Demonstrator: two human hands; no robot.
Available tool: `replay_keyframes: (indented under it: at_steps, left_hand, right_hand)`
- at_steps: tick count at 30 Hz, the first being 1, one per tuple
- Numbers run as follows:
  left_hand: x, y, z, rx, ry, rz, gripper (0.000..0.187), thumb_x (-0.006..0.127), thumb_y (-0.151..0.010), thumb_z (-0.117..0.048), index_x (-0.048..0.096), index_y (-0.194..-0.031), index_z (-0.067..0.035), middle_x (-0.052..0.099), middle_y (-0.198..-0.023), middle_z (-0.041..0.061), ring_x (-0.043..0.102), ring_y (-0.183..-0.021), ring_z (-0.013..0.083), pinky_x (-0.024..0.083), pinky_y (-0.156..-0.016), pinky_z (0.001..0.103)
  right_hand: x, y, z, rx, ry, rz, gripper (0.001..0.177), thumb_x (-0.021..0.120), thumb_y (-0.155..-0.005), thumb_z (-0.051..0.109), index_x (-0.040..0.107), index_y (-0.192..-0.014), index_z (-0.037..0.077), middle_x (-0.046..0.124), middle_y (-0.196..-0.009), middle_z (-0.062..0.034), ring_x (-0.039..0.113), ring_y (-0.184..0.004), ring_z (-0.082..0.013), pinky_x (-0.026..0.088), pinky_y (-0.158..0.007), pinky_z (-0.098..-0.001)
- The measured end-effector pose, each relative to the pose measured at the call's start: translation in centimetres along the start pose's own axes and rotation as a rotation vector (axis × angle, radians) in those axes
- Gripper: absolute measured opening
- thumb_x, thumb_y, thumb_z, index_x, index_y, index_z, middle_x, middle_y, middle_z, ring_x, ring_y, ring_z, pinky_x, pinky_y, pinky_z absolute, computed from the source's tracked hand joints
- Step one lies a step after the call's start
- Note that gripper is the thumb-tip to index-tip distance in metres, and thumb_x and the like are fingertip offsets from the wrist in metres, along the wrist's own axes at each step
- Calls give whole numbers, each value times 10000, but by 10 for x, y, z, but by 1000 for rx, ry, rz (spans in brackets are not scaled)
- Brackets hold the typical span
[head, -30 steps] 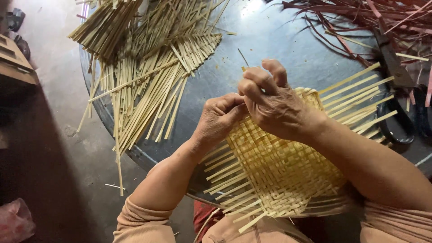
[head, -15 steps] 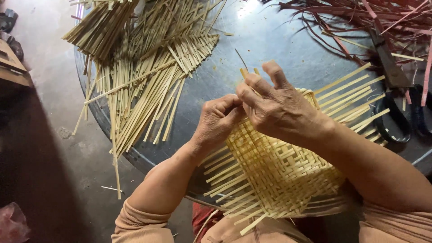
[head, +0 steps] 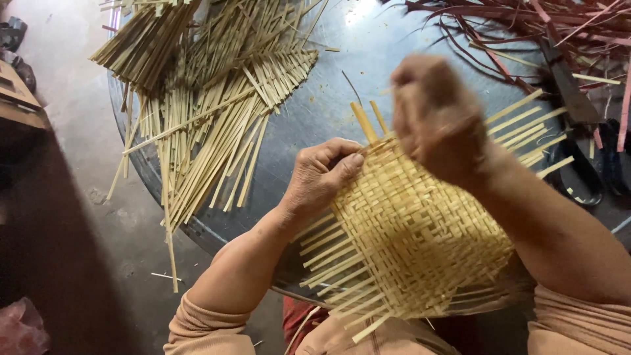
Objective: A person is weaving a small mat from thin strips of material, trimming the edges with scissors, and folding the strips to secure the weave.
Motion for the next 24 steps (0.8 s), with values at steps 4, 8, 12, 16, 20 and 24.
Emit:
replay_keyframes:
  at_steps: [4,8,12,16,20,24]
  left_hand:
    - [0,-1,0,-20,38,16,78,565,-785,-113,613,-802,-54,540,-663,-23,465,-603,54,407,-533,213]
    - [3,-2,3,-51,142,48,84,543,-801,-79,593,-830,-17,482,-610,-7,423,-547,59,366,-475,207]
    - [1,-1,1,51,158,-5,76,597,-766,-94,634,-792,-34,525,-548,4,464,-537,33,401,-455,161]
    - [0,-3,-2,82,108,4,76,590,-769,-87,630,-784,-24,526,-540,10,473,-533,42,398,-458,165]
    - [-5,-4,-16,191,-91,-7,59,612,-749,-90,635,-772,-41,524,-521,47,461,-497,69,382,-421,210]
    - [-2,-5,-7,326,-412,-11,75,609,-743,-176,620,-751,-102,551,-565,74,567,-508,220,438,-469,284]
  right_hand:
    - [-27,3,31,-321,1097,-163,173,595,-694,-142,475,-744,-28,440,-1020,-196,461,-963,-305,342,-732,-394]
    - [-19,9,-23,-126,1206,90,198,630,-771,65,495,-630,97,455,-699,-4,376,-717,-184,263,-651,-319]
    - [0,16,-70,493,630,297,189,479,-852,160,628,-879,46,597,-686,-244,588,-678,-420,437,-572,-482]
    - [1,24,-72,647,394,256,186,479,-810,98,637,-908,98,622,-698,-175,605,-726,-350,447,-598,-433]
    - [3,19,-68,649,228,196,129,544,-757,76,642,-841,90,625,-670,-132,601,-694,-230,456,-575,-360]
    - [6,27,-85,644,220,181,86,604,-711,53,648,-766,100,595,-600,-75,567,-620,-170,466,-553,-308]
Point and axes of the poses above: each hand's wrist, its own y-axis away from the middle knuckle, its own x-axis out of the palm, z = x × y, the point moved 10 cm from there along -y, towards the middle knuckle
